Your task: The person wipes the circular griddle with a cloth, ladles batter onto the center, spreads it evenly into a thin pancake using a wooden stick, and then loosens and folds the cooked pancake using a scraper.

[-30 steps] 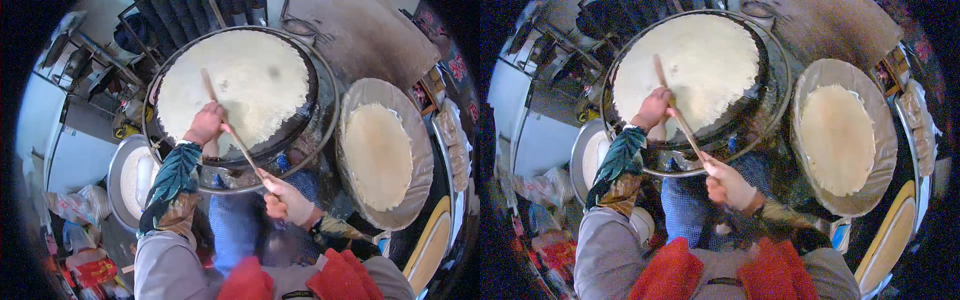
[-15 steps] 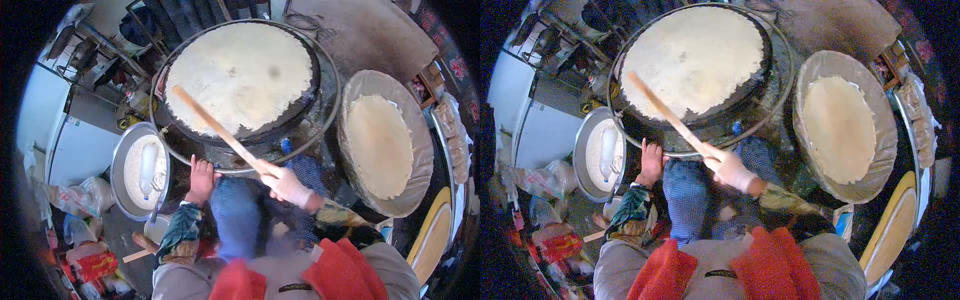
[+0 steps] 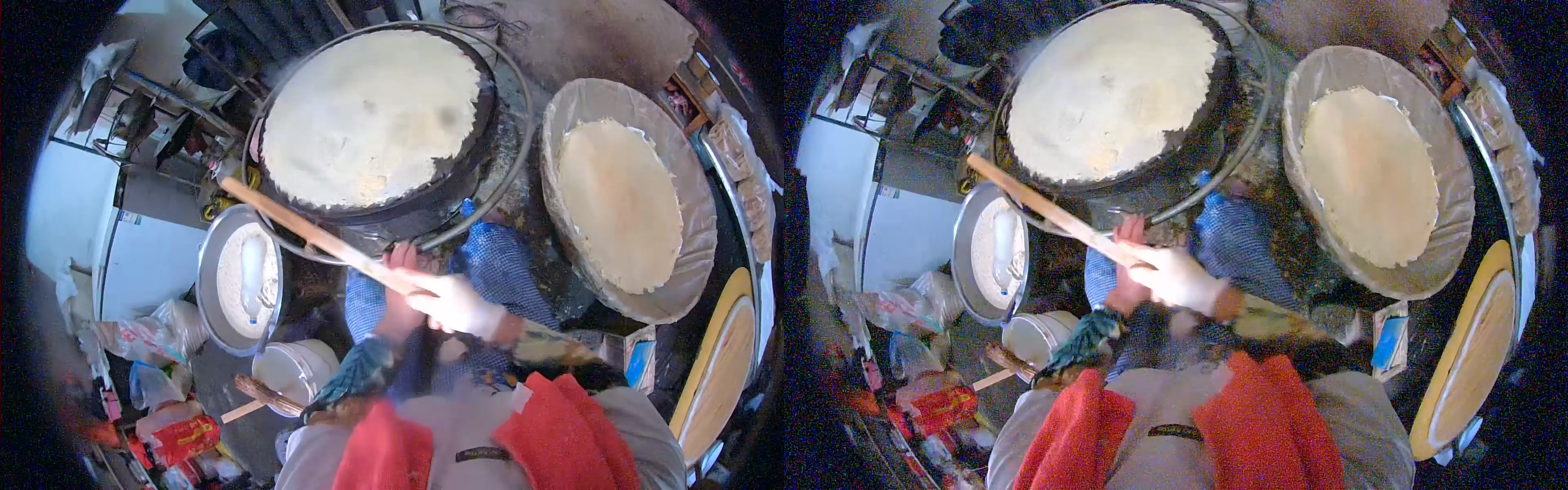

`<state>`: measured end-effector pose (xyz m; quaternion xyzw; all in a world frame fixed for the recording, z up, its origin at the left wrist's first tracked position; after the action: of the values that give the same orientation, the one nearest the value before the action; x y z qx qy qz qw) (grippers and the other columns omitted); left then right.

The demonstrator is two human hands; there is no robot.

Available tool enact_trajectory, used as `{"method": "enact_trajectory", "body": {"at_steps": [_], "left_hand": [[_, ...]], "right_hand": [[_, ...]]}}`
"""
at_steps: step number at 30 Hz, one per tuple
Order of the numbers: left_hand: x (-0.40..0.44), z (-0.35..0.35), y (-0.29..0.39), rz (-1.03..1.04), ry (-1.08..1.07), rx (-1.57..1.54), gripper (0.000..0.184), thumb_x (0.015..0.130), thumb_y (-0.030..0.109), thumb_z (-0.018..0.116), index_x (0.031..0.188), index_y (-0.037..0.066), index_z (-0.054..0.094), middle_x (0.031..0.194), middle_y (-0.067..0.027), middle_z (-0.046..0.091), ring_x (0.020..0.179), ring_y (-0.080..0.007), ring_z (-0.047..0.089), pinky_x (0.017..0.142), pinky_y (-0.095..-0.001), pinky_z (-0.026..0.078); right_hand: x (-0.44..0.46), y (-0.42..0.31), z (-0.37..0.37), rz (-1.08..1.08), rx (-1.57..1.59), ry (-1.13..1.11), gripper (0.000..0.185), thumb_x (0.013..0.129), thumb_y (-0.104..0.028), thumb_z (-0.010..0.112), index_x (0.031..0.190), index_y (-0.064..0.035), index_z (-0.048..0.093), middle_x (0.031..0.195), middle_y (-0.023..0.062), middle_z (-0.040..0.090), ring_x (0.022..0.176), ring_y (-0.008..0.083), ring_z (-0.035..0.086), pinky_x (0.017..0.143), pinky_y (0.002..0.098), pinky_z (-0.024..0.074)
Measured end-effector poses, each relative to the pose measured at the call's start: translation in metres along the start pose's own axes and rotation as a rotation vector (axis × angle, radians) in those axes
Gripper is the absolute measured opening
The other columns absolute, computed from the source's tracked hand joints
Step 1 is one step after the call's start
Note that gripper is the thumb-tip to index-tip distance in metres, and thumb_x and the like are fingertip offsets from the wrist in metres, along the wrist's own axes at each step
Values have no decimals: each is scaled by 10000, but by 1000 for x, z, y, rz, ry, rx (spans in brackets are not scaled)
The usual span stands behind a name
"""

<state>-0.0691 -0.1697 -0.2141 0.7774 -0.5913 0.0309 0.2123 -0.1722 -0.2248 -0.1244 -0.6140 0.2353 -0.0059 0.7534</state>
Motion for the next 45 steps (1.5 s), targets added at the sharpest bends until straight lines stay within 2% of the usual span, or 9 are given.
{"method": "enact_trajectory", "body": {"at_steps": [2, 4, 12, 18, 20, 24, 39, 42, 45], "left_hand": [[13, -57, 38, 81, 130, -204, 666, 845, 185, 581, 1388, -65, 286, 1429, -292, 283, 1340, -458, 258, 1120, -549, 174], [28, -73, 49, 126, 192, -141, 682, 845, 171, 604, 1392, -65, 272, 1445, -286, 264, 1351, -461, 240, 1118, -568, 150], [182, -23, 135, 617, -94, -3, 921, 774, 560, 536, 1418, -41, 269, 1471, -247, 277, 1379, -392, 252, 1143, -476, 190], [244, 14, 90, 681, -55, 198, 606, 744, 379, 641, 1125, -81, 536, 1191, -228, 540, 1124, -377, 526, 921, -398, 488], [266, 16, 70, 647, -76, 243, 554, 749, 352, 647, 1100, -64, 542, 1167, -214, 545, 1104, -363, 534, 907, -394, 491], [295, 15, 23, 632, -60, 242, 512, 766, 365, 632, 1083, -29, 554, 1166, -199, 548, 1119, -366, 528, 928, -399, 480], [210, -84, -191, 109, -213, 413, 451, 755, 248, 698, 1076, -22, 532, 1205, -219, 545, 1121, -375, 523, 959, -421, 448], [129, -103, -230, -69, -231, 402, 652, 775, 169, 686, 1299, -97, 405, 1367, -273, 419, 1270, -410, 402, 1080, -445, 328], [100, -115, -187, -80, -161, 409, 776, 765, 295, 693, 1353, -81, 356, 1396, -273, 379, 1302, -427, 357, 1115, -475, 265]], "right_hand": [[-45, 5, -42, 67, -27, 120, 505, 908, -183, 570, 1399, -187, 452, 622, -7, 567, 453, 59, 500, 417, 225, 435], [-92, 32, -77, -50, -204, 328, 541, 892, -161, 573, 1413, -191, 431, 616, 8, 578, 428, 70, 481, 410, 230, 428], [-204, 60, -104, 307, 187, 719, 513, 910, -213, 557, 1409, -206, 438, 576, 4, 544, 452, 92, 480, 431, 248, 414], [-125, 59, -117, 177, 680, 287, 506, 970, -266, 474, 1456, -241, 334, 523, -34, 445, 364, 58, 356, 348, 224, 299], [-93, 32, -115, 46, 1032, 36, 504, 989, -288, 449, 1466, -244, 295, 502, -45, 377, 349, 57, 325, 346, 227, 287], [-41, 33, -120, 59, 1079, 20, 503, 990, -302, 452, 1464, -245, 293, 495, -48, 334, 345, 58, 307, 348, 229, 276], [105, -1, -61, 109, 316, -2, 506, 937, -186, 552, 1418, -143, 401, 564, -9, 525, 392, 64, 446, 344, 233, 373], [128, 39, -22, 163, 355, -153, 473, 920, -168, 581, 1378, -196, 471, 614, 2, 555, 457, 83, 516, 385, 250, 413], [65, 2, -26, 11, -27, -56, 490, 910, -253, 589, 1382, -220, 461, 625, 38, 586, 505, 122, 576, 460, 293, 469]]}}
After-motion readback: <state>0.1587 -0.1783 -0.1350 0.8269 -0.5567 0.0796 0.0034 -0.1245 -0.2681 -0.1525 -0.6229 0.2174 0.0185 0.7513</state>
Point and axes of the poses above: each hand's wrist, its own x-axis towards the middle knuckle, its own z-axis out of the palm, y = z × x, the point moved 6 cm from there along x, towards the middle knuckle
